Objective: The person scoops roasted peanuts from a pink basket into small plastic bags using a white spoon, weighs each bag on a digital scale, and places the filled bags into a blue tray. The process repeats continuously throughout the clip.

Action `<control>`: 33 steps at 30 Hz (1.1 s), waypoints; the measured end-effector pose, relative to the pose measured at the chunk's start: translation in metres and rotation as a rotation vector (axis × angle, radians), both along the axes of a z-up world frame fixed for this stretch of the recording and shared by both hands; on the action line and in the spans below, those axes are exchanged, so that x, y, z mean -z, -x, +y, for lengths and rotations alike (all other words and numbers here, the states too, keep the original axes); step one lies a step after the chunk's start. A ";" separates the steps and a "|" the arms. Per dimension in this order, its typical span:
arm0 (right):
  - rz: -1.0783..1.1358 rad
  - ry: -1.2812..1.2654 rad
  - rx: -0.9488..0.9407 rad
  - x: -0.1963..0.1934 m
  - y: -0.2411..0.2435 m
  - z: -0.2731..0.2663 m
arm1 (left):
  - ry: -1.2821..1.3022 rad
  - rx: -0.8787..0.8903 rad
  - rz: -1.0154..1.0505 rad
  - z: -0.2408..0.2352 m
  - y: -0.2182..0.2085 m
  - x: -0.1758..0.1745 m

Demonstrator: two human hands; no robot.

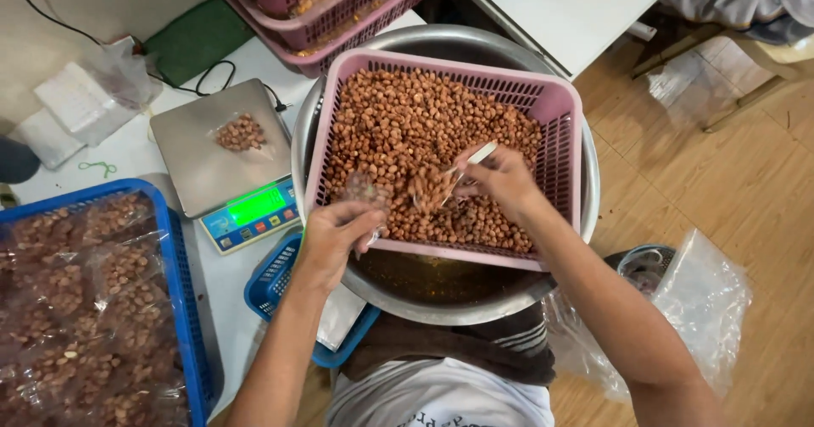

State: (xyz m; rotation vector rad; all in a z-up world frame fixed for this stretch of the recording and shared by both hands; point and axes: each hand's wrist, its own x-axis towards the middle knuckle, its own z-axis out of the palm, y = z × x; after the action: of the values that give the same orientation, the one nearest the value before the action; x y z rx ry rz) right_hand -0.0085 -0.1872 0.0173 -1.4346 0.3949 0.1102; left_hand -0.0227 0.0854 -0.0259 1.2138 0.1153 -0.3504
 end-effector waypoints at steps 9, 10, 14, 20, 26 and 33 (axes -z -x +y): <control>-0.651 0.567 -0.150 -0.079 0.000 0.005 | -0.099 0.178 -0.126 -0.036 -0.014 -0.024; -0.788 0.781 -0.204 -0.076 -0.001 0.006 | -0.114 0.222 -0.090 -0.041 -0.014 -0.025; -0.903 0.930 -0.297 -0.087 0.006 0.009 | -0.310 0.366 -0.334 -0.050 -0.018 -0.042; -0.795 0.882 -0.201 -0.081 0.002 -0.015 | -0.451 0.519 -0.293 -0.068 -0.023 -0.036; -0.458 0.336 -0.005 -0.068 -0.004 -0.036 | -0.292 0.353 -0.417 -0.072 -0.013 -0.038; -0.427 0.708 -0.020 -0.035 -0.004 -0.063 | -0.436 -0.047 -0.480 -0.020 -0.040 -0.049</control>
State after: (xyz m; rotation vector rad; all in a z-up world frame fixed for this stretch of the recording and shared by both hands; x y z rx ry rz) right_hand -0.0046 -0.2505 0.0519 -2.0999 0.0560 -0.3515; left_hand 0.0170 0.0651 0.0229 1.6920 -0.2052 0.0195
